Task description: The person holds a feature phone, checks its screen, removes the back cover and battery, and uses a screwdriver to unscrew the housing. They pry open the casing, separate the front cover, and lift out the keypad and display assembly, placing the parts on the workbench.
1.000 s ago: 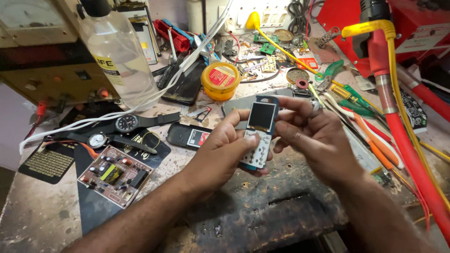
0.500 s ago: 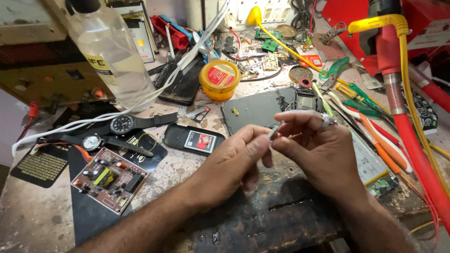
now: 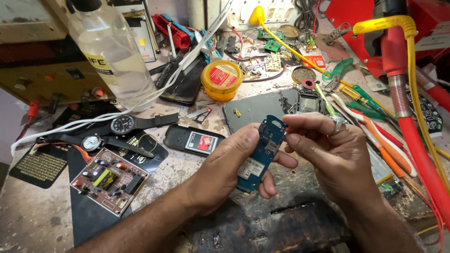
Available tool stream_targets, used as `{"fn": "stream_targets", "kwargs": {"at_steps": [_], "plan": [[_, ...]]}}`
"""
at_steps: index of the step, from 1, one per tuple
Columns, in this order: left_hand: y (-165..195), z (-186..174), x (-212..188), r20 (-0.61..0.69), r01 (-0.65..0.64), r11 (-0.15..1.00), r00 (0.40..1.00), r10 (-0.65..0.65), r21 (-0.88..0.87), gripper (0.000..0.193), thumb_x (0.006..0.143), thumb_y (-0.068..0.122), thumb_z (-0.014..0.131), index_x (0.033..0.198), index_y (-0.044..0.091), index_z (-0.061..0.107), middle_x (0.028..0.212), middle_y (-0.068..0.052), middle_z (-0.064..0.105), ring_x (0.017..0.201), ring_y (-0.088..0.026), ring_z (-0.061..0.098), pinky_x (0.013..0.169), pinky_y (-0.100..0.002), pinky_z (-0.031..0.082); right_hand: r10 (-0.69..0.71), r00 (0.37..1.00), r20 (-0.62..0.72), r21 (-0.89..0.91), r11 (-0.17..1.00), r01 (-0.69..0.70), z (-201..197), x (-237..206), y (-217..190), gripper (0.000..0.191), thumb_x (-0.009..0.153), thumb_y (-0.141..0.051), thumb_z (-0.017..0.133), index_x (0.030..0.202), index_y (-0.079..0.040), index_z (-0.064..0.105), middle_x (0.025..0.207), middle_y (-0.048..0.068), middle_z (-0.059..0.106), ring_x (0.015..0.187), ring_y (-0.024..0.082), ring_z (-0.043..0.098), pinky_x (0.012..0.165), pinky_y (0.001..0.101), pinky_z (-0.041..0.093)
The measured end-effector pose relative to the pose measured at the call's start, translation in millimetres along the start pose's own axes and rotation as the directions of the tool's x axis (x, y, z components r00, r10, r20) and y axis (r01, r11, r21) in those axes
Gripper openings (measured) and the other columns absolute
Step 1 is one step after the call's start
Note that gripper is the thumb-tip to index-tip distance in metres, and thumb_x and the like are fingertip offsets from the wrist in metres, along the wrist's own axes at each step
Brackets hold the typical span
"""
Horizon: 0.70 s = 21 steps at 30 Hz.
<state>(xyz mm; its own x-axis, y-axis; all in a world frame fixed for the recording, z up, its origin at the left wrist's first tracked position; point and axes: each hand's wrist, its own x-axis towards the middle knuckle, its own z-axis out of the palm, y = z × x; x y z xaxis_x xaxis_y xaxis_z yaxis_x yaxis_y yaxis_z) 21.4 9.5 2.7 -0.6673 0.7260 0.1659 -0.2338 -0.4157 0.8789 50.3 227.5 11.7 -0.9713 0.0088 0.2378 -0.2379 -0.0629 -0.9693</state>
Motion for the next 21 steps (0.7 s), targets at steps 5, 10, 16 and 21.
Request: {"fn": "stream_targets", "kwargs": {"at_steps": [5,10,16,21], "plan": [[-2.5,3.0,-0.4,0.051,-0.016,0.999,0.999,0.014,0.031,0.053,0.112,0.031,0.041,0.16,0.011,0.029,0.123,-0.014,0.062,0.098,-0.017,0.067,0.089,-0.034,0.058,0.015,1.0,-0.021,0.117,0.993,-0.012,-2.5,2.1,2.3,0.031,0.094,0.003,0.068,0.124,0.008,0.067,0.097,0.012,0.073,0.083,0.015,0.069,0.077,0.0274,0.057],[-3.0,5.6,-2.5,0.111,-0.11,0.977,0.99,0.09,0.183,0.067,0.11,0.014,0.055,0.17,0.015,0.023,0.135,-0.009,0.058,0.124,-0.015,0.059,0.11,-0.032,0.051,0.017,1.0,-0.024,0.082,0.997,-0.015,-3.1,2.0,1.1,0.027,0.094,0.003,0.069,0.12,0.005,0.064,0.094,0.014,0.074,0.081,0.017,0.072,0.075,0.0304,0.059],[0.6,4.3,-3.5,0.134,-0.078,0.976,0.99,0.051,0.205,0.072,0.105,0.006,0.063,0.168,0.015,0.029,0.144,-0.011,0.058,0.132,-0.015,0.055,0.113,-0.034,0.048,-0.092,0.996,-0.018,-0.014,0.996,0.092,-2.9,-3.0,2.4,0.026,0.093,0.004,0.071,0.117,0.004,0.06,0.098,0.013,0.075,0.092,0.018,0.074,0.083,0.0333,0.062],[-1.0,5.9,-3.6,0.138,-0.109,0.982,0.987,0.088,0.152,0.079,0.1,0.0,0.064,0.165,0.02,0.024,0.155,-0.015,0.053,0.145,-0.019,0.052,0.12,-0.034,0.045,-0.089,0.996,-0.02,-0.045,0.995,0.088,-3.7,-4.4,4.3,0.015,0.093,0.003,0.07,0.107,0.007,0.071,0.102,0.017,0.078,0.092,0.02,0.076,0.087,0.0347,0.064]]}}
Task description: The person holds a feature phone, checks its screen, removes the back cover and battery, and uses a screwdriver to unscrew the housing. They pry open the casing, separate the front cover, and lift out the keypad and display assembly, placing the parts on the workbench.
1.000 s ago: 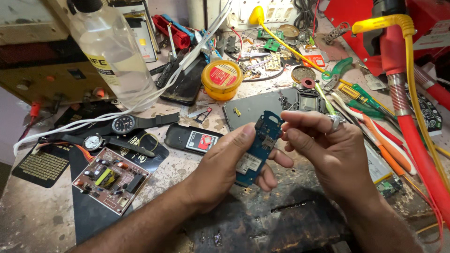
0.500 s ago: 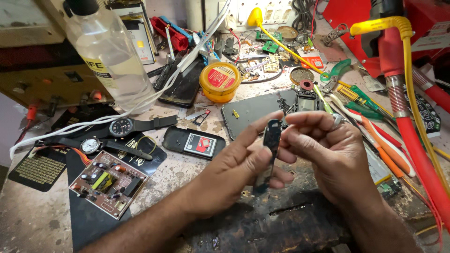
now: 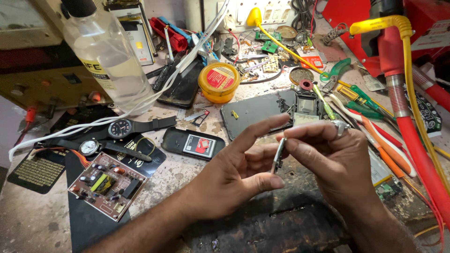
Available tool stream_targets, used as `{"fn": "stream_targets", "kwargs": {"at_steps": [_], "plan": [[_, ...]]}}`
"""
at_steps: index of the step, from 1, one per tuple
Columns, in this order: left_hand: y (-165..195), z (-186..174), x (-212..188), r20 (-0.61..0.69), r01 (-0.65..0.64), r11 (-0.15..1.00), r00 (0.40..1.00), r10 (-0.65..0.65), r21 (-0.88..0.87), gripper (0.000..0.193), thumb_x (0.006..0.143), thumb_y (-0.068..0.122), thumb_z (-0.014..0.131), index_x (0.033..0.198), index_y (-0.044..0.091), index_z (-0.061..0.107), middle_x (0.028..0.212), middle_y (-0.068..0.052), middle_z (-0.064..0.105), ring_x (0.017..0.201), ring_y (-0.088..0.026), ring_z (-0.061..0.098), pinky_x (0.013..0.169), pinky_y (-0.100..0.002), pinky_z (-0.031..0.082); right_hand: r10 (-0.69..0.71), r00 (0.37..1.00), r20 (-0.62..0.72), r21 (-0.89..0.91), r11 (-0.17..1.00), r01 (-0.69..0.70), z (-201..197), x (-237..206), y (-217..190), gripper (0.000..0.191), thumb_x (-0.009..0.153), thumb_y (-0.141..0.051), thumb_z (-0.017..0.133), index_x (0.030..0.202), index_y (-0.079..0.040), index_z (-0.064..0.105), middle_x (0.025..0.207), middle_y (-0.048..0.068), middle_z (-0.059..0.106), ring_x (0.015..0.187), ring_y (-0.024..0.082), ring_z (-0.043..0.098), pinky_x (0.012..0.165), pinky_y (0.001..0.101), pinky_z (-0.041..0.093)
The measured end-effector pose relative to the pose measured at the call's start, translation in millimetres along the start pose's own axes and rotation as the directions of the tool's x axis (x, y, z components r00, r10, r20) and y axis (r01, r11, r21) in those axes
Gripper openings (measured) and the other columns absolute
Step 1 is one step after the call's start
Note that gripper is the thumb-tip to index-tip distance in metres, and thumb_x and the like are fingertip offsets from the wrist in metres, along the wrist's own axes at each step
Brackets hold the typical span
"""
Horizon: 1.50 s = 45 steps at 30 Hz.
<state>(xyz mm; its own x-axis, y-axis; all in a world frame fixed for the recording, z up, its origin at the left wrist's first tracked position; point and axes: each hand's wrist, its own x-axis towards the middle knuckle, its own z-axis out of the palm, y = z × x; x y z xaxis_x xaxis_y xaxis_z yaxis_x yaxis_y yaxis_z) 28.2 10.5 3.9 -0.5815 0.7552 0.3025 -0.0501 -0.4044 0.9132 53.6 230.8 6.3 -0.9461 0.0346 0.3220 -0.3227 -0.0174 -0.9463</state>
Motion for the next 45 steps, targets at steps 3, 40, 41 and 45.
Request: {"fn": "stream_targets", "kwargs": {"at_steps": [3,40,41,45], "plan": [[-3,4,0,0.009,-0.087,0.995,0.996,0.086,0.058,0.069,0.105,-0.005,0.061,0.165,0.012,0.032,0.165,-0.016,0.049,0.149,-0.023,0.05,0.12,-0.036,0.046,0.029,1.0,-0.011,-0.033,0.999,-0.029,1,-1,-1,0.014,0.093,0.002,0.07,0.106,0.007,0.074,0.097,0.016,0.078,0.089,0.019,0.076,0.085,0.0334,0.063],[3,3,5,-0.365,0.029,0.902,0.92,0.144,0.431,0.055,0.093,-0.004,0.069,0.145,0.011,0.056,0.122,-0.007,0.062,0.09,-0.01,0.07,0.072,-0.021,0.059,0.208,0.971,0.117,0.368,0.899,-0.237,-3,7,2,0.01,0.099,-0.002,0.064,0.108,0.001,0.066,0.099,0.01,0.07,0.088,0.016,0.068,0.08,0.0324,0.057],[0,1,8,-0.406,0.036,0.936,0.906,0.117,0.351,0.055,0.094,-0.004,0.069,0.145,0.01,0.055,0.121,-0.006,0.06,0.085,-0.009,0.068,0.068,-0.021,0.057,0.206,0.972,0.117,0.356,0.905,-0.234,-2,7,2,0.014,0.099,-0.003,0.064,0.112,0.002,0.066,0.097,0.011,0.071,0.086,0.017,0.069,0.078,0.0331,0.058],[-4,-13,14,-0.484,0.049,0.981,0.874,0.049,0.188,0.045,0.092,-0.005,0.069,0.136,0.002,0.058,0.114,-0.008,0.062,0.082,-0.007,0.068,0.069,-0.022,0.057,0.211,0.971,0.108,0.304,0.923,-0.235,2,6,-1,0.023,0.097,-0.004,0.063,0.119,0.003,0.068,0.094,0.013,0.072,0.083,0.019,0.071,0.074,0.0356,0.061]]}}
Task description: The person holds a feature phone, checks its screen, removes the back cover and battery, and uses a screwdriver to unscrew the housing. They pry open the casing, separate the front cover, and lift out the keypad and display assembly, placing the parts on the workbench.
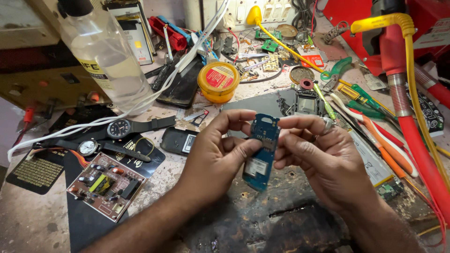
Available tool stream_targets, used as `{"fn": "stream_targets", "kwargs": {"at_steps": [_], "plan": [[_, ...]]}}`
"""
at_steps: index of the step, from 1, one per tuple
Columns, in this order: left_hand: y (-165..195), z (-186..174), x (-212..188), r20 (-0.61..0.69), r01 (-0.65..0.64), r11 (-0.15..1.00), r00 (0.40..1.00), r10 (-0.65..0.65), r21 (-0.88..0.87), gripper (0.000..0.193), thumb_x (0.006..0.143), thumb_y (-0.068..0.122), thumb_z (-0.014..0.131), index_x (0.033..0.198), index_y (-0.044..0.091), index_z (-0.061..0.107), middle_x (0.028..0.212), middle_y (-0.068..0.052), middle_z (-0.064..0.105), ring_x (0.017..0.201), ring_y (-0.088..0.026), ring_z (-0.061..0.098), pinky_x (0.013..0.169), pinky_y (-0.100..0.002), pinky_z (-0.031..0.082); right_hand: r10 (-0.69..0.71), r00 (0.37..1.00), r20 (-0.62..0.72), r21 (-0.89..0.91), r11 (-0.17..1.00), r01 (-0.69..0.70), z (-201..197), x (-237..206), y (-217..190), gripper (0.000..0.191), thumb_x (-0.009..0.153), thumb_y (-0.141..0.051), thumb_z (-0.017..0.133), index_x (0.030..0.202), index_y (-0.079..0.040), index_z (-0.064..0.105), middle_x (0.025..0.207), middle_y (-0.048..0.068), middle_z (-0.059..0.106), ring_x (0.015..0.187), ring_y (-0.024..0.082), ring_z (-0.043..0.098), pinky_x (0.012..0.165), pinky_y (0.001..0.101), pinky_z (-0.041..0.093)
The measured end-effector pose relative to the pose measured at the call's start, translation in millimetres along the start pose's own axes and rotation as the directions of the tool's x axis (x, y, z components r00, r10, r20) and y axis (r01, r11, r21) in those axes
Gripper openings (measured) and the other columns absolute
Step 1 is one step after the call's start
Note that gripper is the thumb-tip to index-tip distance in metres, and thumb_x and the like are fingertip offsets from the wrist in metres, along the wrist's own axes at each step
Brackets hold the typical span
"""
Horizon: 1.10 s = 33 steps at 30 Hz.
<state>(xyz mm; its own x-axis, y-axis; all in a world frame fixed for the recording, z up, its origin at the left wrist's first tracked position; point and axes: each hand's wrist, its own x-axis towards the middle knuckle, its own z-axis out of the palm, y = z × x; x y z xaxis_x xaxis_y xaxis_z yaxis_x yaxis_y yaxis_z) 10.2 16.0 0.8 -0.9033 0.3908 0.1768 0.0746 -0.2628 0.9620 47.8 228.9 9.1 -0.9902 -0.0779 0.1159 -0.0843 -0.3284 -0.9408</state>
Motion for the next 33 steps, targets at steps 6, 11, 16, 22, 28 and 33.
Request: {"fn": "stream_targets", "kwargs": {"at_steps": [6,11,16,22,28,33], "plan": [[-4,3,-5,0.003,0.002,0.994,1.0,-0.002,0.113,0.051,0.095,0.002,0.069,0.146,0.001,0.059,0.124,-0.009,0.069,0.104,-0.012,0.072,0.088,-0.025,0.061,-0.037,0.998,-0.048,-0.204,0.979,0.026,5,-1,0,0.017,0.095,-0.001,0.067,0.11,0.006,0.071,0.088,0.015,0.075,0.078,0.02,0.074,0.074,0.0365,0.064],[3,7,-12,0.141,0.015,0.999,0.99,-0.022,0.049,0.071,0.086,0.004,0.076,0.15,0.004,0.046,0.128,-0.01,0.067,0.12,-0.018,0.068,0.104,-0.033,0.057,-0.139,0.99,-0.028,-0.308,0.943,0.124,8,-4,2,0.015,0.093,0.003,0.069,0.108,0.005,0.069,0.105,0.016,0.072,0.091,0.018,0.073,0.083,0.0331,0.062],[6,12,-14,0.128,-0.175,0.968,0.98,0.153,0.18,0.078,0.087,0.003,0.077,0.155,0.006,0.039,0.131,-0.014,0.062,0.123,-0.02,0.067,0.111,-0.036,0.055,-0.235,0.972,0.015,-0.367,0.903,0.224,12,-8,6,0.024,0.09,0.007,0.07,0.11,0.001,0.06,0.126,0.016,0.067,0.104,0.016,0.07,0.09,0.033,0.061],[7,11,-20,0.158,-0.249,0.943,0.963,0.217,0.222,0.078,0.09,-0.001,0.076,0.158,0.009,0.038,0.135,-0.015,0.062,0.131,-0.022,0.064,0.117,-0.039,0.053,-0.382,0.919,0.098,-0.396,0.832,0.388,10,-13,9,0.039,0.087,0.005,0.071,0.12,-0.003,0.052,0.124,0.013,0.066,0.112,0.016,0.068,0.099,0.0327,0.059],[7,13,-18,0.125,-0.207,0.955,0.975,0.184,0.212,0.091,0.088,0.004,0.078,0.163,0.012,0.027,0.132,-0.013,0.064,0.128,-0.022,0.067,0.114,-0.038,0.055,-0.379,0.924,0.05,-0.391,0.844,0.367,10,-14,11,0.036,0.09,0.005,0.075,0.118,-0.002,0.053,0.113,0.013,0.068,0.106,0.016,0.068,0.1,0.0342,0.059],[8,10,-19,0.135,-0.207,0.95,0.974,0.18,0.233,0.1,0.088,0.003,0.08,0.165,0.013,0.017,0.129,-0.013,0.066,0.124,-0.022,0.068,0.113,-0.038,0.054,-0.391,0.913,0.114,-0.402,0.822,0.403,13,-14,8,0.04,0.089,0.004,0.073,0.122,-0.003,0.052,0.127,0.013,0.063,0.115,0.017,0.066,0.104,0.0358,0.056]]}}
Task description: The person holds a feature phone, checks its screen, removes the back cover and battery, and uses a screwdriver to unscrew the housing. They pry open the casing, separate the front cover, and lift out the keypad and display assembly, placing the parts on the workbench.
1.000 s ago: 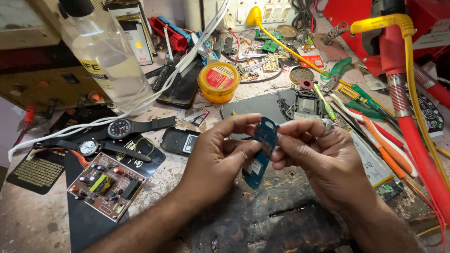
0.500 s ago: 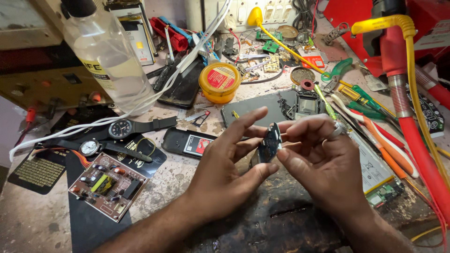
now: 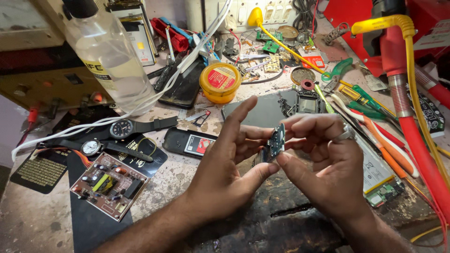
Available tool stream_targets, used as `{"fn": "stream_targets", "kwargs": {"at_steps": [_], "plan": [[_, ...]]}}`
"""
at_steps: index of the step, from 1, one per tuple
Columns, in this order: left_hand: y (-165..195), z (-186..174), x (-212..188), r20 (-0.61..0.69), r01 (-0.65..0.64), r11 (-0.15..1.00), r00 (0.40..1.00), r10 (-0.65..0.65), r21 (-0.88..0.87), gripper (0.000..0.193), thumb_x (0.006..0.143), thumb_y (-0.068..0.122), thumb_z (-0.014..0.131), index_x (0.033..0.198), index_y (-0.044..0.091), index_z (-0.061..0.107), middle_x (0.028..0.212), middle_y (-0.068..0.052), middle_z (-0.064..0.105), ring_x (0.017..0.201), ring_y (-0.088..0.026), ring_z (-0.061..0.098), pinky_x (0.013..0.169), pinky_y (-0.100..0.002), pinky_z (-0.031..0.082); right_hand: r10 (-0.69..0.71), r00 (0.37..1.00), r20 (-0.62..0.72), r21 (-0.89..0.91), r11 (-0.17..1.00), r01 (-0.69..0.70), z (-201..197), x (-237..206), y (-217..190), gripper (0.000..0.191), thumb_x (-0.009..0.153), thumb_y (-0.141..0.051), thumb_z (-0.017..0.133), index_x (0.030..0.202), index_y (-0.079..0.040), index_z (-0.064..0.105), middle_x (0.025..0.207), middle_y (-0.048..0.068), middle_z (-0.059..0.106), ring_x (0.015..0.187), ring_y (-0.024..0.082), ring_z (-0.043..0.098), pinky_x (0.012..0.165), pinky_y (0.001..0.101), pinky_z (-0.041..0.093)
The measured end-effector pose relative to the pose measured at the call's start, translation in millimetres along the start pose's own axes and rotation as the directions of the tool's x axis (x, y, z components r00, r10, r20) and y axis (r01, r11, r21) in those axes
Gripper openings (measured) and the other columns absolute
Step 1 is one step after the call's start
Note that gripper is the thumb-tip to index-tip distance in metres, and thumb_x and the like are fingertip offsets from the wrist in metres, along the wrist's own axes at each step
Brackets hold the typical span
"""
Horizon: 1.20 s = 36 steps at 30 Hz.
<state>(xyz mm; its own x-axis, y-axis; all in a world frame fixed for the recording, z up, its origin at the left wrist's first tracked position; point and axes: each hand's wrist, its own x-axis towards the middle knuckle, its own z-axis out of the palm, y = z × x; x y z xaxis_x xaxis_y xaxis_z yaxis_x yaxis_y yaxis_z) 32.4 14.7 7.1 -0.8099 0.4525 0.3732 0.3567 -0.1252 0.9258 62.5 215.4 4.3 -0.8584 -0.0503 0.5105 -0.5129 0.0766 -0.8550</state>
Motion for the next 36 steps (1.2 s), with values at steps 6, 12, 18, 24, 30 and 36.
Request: {"fn": "stream_targets", "kwargs": {"at_steps": [6,12,18,24,30,36], "plan": [[-3,1,-1,0.004,-0.044,0.999,0.999,0.044,0.003,0.103,0.087,0.001,0.08,0.166,0.012,0.015,0.132,-0.013,0.066,0.127,-0.022,0.067,0.115,-0.039,0.053,0.042,0.999,-0.006,-0.006,0.999,-0.042,1,2,-2,0.045,0.087,0.004,0.071,0.123,-0.005,0.047,0.125,0.014,0.065,0.114,0.018,0.068,0.105,0.0357,0.057],[-3,-1,0,0.028,-0.049,0.998,0.998,0.047,0.047,0.1,0.089,0.002,0.08,0.166,0.012,0.016,0.133,-0.013,0.068,0.128,-0.023,0.068,0.116,-0.039,0.054,0.044,0.999,0.0,-0.014,0.999,-0.044,0,0,2,0.044,0.086,0.008,0.07,0.12,-0.005,0.046,0.12,0.011,0.062,0.112,0.017,0.068,0.104,0.0344,0.057],[-5,5,-1,0.036,0.011,0.999,0.999,-0.012,0.035,0.103,0.086,0.004,0.082,0.165,0.016,0.017,0.132,-0.013,0.066,0.126,-0.022,0.068,0.113,-0.038,0.055,0.033,0.999,0.01,-0.008,0.999,-0.033,-2,-1,3,0.042,0.087,0.007,0.067,0.12,-0.006,0.044,0.118,0.01,0.058,0.11,0.015,0.064,0.099,0.0319,0.056],[-5,2,3,0.053,0.087,0.973,0.996,-0.078,-0.213,0.101,0.088,-0.003,0.076,0.167,0.018,0.017,0.141,-0.017,0.056,0.131,-0.026,0.063,0.115,-0.038,0.052,0.065,0.997,0.035,0.029,0.997,-0.066,-4,1,-5,0.045,0.087,0.006,0.064,0.128,-0.002,0.048,0.121,0.009,0.057,0.113,0.016,0.063,0.102,0.032,0.054],[-1,-18,11,0.018,0.012,0.922,1.0,-0.006,-0.388,0.101,0.089,-0.003,0.074,0.167,0.018,0.013,0.148,-0.019,0.052,0.134,-0.026,0.061,0.105,-0.039,0.058,-0.015,0.999,0.047,-0.097,0.995,0.019,0,5,-11,0.025,0.092,0.006,0.066,0.116,0.0,0.062,0.122,0.008,0.056,0.113,0.013,0.064,0.102,0.0298,0.055],[-1,-23,14,0.036,0.024,0.911,0.999,-0.01,-0.412,0.099,0.093,0.001,0.073,0.169,0.015,0.01,0.149,-0.023,0.054,0.13,-0.025,0.062,0.108,-0.039,0.058,-0.008,0.999,0.043,-0.239,0.971,0.018,4,4,-16,0.031,0.081,0.003,0.079,0.109,-0.001,0.065,0.121,0.008,0.061,0.11,0.012,0.065,0.097,0.0279,0.055]]}}
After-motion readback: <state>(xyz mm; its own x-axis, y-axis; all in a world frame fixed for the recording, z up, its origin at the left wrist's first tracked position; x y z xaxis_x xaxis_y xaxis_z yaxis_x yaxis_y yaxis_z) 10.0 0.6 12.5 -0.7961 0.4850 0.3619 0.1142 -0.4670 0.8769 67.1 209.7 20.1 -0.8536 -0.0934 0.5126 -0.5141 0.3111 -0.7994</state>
